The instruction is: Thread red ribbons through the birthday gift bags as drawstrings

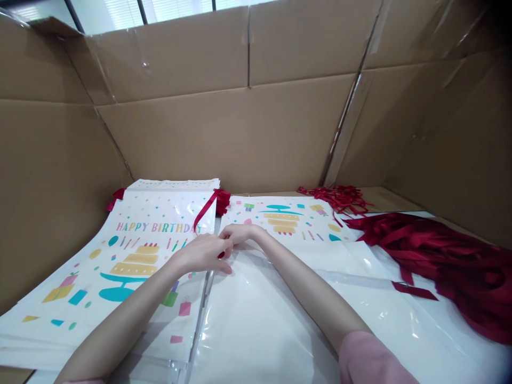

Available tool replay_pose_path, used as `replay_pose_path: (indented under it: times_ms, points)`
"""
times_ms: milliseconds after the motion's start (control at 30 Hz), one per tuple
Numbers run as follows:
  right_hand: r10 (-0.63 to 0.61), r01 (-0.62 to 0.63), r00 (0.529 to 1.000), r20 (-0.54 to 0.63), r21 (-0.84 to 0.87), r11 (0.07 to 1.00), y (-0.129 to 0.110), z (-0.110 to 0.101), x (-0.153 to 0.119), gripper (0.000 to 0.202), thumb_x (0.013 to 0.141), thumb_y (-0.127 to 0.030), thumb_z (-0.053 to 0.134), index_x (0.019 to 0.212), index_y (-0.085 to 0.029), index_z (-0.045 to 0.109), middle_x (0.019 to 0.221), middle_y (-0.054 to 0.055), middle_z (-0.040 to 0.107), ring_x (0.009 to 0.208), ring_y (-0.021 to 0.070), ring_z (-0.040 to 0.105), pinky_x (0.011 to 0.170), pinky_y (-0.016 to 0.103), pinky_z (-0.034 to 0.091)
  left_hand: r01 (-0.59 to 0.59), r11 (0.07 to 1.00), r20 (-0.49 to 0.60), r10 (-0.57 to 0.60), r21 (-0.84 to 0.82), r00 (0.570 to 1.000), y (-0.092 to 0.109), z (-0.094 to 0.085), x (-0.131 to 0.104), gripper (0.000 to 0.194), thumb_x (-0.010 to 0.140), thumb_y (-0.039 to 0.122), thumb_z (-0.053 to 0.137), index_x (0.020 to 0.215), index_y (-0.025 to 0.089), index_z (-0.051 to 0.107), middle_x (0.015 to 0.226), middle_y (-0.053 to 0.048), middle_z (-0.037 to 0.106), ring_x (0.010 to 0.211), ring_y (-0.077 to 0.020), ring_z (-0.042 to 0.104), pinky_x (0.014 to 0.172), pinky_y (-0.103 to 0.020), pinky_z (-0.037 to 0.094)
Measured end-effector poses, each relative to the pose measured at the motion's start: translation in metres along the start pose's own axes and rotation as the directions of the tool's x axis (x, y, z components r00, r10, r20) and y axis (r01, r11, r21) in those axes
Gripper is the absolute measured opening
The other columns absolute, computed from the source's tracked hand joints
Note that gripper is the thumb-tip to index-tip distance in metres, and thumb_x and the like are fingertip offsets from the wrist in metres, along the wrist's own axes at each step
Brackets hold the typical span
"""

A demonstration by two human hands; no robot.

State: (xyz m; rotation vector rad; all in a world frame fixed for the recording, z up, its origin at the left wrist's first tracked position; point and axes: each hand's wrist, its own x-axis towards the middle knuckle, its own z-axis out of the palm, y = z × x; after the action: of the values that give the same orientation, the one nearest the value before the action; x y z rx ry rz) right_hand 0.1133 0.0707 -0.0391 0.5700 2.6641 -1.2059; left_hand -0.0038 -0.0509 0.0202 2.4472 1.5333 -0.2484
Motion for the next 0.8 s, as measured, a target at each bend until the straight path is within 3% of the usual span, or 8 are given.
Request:
replay_pose_path:
  times_ms: [333,600,700,800]
  points:
    - [0.023,-0.024,1.0,-0.02,-0.027,0.999,0.011,0.004,0.007,0.025,0.062,-0.013,0.049,0.081,-0.015,0.065,0.069,-0.002,0.057,0.061,0.0096,0.045,0.055,0.02,0.036,0.005,0.997,0.026,-0.007,0.077,1.0,0.019,0.004,-0.004,0.031,0.083,0.049,0.05,0.077,0.019,0.057,0.069,-0.002,0.062,0.068,-0.0194,0.059,0.059,-0.027,0.034]
    - [0.041,-0.041,0.999,-0.005,-0.067,0.997,0.02,0.009,0.016,0.023,0.062,-0.013,0.053,0.081,-0.015,0.065,0.072,-0.001,0.058,0.064,0.0103,0.049,0.057,0.019,0.037,0.052,0.978,0.04,-0.061,0.202,0.997,0.035,0.011,-0.005,0.033,0.084,0.047,0.048,0.078,0.016,0.059,0.071,-0.008,0.063,0.071,-0.0247,0.062,0.055,-0.029,0.037]
    - [0.032,-0.035,0.998,-0.057,-0.045,0.998,0.014,0.009,0.012,0.021,0.069,-0.017,0.052,0.084,-0.015,0.066,0.072,-0.001,0.059,0.061,0.0092,0.048,0.057,0.019,0.037,0.053,0.977,-0.008,-0.053,0.205,0.999,0.037,0.021,-0.003,0.035,0.085,0.048,0.047,0.083,0.015,0.059,0.075,-0.01,0.066,0.072,-0.0263,0.063,0.058,-0.031,0.041]
    - [0.009,-0.013,0.983,-0.186,-0.02,1.0,0.007,0.006,0.007,0.025,0.078,-0.019,0.046,0.091,-0.014,0.067,0.077,0.001,0.062,0.059,0.0089,0.049,0.057,0.019,0.038,0.021,0.986,-0.099,-0.005,0.166,0.995,0.042,0.04,0.007,0.034,0.087,0.044,0.046,0.099,0.014,0.057,0.087,-0.013,0.066,0.079,-0.0276,0.063,0.067,-0.035,0.045]
